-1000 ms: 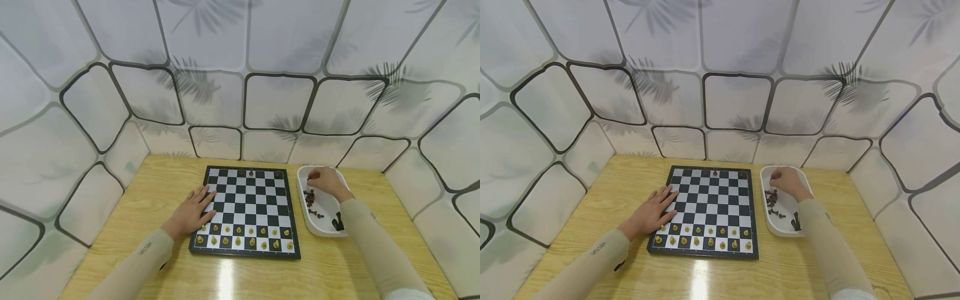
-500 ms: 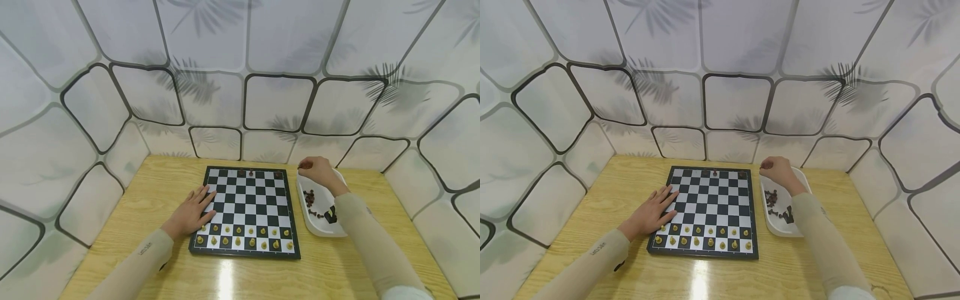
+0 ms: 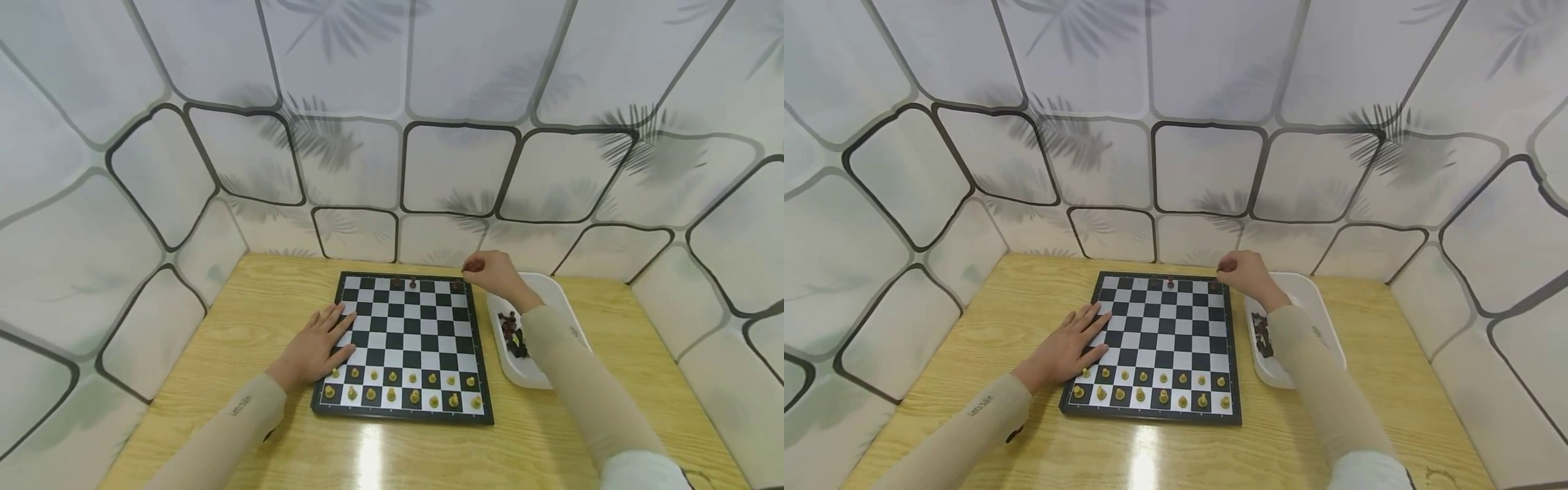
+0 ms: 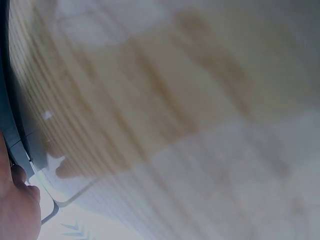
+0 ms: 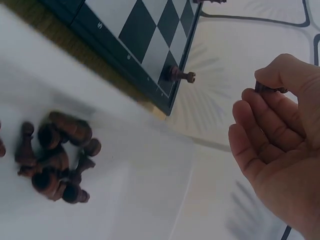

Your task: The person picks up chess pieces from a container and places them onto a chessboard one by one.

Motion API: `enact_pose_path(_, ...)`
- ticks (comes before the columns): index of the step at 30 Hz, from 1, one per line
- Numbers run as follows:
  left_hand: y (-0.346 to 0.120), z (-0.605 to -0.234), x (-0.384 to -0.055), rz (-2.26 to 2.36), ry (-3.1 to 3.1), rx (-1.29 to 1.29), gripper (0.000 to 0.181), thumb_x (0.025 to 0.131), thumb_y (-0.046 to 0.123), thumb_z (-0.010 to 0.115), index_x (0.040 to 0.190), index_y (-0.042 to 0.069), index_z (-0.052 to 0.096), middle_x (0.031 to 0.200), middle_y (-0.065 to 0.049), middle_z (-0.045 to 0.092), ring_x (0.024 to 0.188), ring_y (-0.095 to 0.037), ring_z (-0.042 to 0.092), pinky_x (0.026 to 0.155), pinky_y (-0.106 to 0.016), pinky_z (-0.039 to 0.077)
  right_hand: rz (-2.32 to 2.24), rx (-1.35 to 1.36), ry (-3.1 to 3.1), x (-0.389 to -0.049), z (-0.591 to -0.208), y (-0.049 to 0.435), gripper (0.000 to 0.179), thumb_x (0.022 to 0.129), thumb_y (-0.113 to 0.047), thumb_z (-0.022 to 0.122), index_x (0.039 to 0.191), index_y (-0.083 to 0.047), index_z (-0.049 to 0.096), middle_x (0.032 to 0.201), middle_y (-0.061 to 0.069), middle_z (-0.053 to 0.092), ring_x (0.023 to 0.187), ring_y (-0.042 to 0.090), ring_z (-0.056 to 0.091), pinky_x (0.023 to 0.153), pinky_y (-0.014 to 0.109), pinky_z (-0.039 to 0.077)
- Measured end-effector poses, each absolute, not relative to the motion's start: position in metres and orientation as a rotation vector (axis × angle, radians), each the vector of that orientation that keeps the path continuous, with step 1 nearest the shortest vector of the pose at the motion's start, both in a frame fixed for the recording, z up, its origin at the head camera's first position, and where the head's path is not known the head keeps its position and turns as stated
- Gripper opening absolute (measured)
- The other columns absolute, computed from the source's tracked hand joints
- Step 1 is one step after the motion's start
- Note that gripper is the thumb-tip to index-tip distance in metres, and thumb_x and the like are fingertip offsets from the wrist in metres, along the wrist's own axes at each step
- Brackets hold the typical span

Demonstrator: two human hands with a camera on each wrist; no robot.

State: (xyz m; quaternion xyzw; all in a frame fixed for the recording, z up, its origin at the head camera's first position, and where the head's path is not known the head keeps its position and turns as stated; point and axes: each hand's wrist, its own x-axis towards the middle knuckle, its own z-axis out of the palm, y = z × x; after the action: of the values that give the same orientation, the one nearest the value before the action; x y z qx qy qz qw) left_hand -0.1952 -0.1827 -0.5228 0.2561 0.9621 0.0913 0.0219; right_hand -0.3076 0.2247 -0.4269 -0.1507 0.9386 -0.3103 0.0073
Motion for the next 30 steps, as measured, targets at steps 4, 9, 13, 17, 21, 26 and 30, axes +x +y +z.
enact_pose_path(4,-0.181,-0.523,-0.196,0.290,2.980,0.807,0.074,0.109,0.059,0.039,0.169,0.016,0.028,0.177,-0.017,0.015,0.164,-0.038,0.016,0.132,-0.060,0.019,-0.983,-0.500,2.930,-0.313,-0.431,0.217,0.023,0.096,-0.016,0.069,0.111,-0.002,0.077,0.106,0.017,0.079,0.099,0.033,0.074,0.088,0.050,0.059)
enact_pose_path(9,-0.181,-0.524,-0.196,0.293,2.987,0.803,0.074,0.109,0.058,0.040,0.168,0.015,0.029,0.177,-0.017,0.016,0.164,-0.038,0.015,0.132,-0.060,0.018,-1.027,-0.518,2.899,-0.319,-0.440,0.206,0.022,0.096,-0.015,0.069,0.111,-0.001,0.077,0.103,0.016,0.079,0.091,0.028,0.075,0.083,0.046,0.061)
enact_pose_path(13,-0.181,-0.523,-0.197,0.293,2.982,0.803,0.074,0.109,0.059,0.040,0.169,0.016,0.028,0.177,-0.017,0.015,0.165,-0.038,0.014,0.132,-0.060,0.018,-1.020,-0.527,2.899,-0.323,-0.446,0.197,0.022,0.095,-0.014,0.070,0.111,0.000,0.077,0.104,0.016,0.079,0.089,0.027,0.074,0.080,0.043,0.062)
enact_pose_path(17,-0.180,-0.523,-0.197,0.298,2.974,0.808,0.074,0.109,0.059,0.039,0.169,0.016,0.027,0.177,-0.016,0.014,0.165,-0.037,0.014,0.132,-0.060,0.018,-0.994,-0.546,2.911,-0.324,-0.449,0.189,0.025,0.094,-0.014,0.070,0.112,0.001,0.077,0.107,0.018,0.078,0.097,0.031,0.073,0.086,0.046,0.062)
enact_pose_path(21,-0.180,-0.524,-0.197,0.302,2.986,0.810,0.074,0.109,0.059,0.039,0.169,0.015,0.028,0.177,-0.017,0.015,0.165,-0.037,0.015,0.132,-0.060,0.018,-0.963,-0.545,2.916,-0.325,-0.452,0.182,0.025,0.094,-0.015,0.069,0.112,0.001,0.077,0.109,0.018,0.077,0.101,0.033,0.071,0.088,0.048,0.060)
enact_pose_path(26,-0.181,-0.524,-0.196,0.306,2.984,0.802,0.074,0.109,0.059,0.039,0.169,0.015,0.028,0.177,-0.017,0.015,0.164,-0.037,0.015,0.132,-0.060,0.018,-0.898,-0.533,2.891,-0.326,-0.453,0.172,0.026,0.096,-0.016,0.069,0.115,0.000,0.077,0.118,0.020,0.076,0.110,0.037,0.070,0.095,0.052,0.059)
enact_pose_path(30,-0.182,-0.525,-0.197,0.298,2.988,0.798,0.074,0.109,0.059,0.039,0.169,0.016,0.028,0.177,-0.017,0.016,0.164,-0.038,0.017,0.131,-0.061,0.020,-0.846,-0.530,2.886,-0.327,-0.455,0.165,0.026,0.097,-0.016,0.069,0.117,-0.001,0.077,0.125,0.020,0.075,0.120,0.039,0.068,0.103,0.054,0.056)
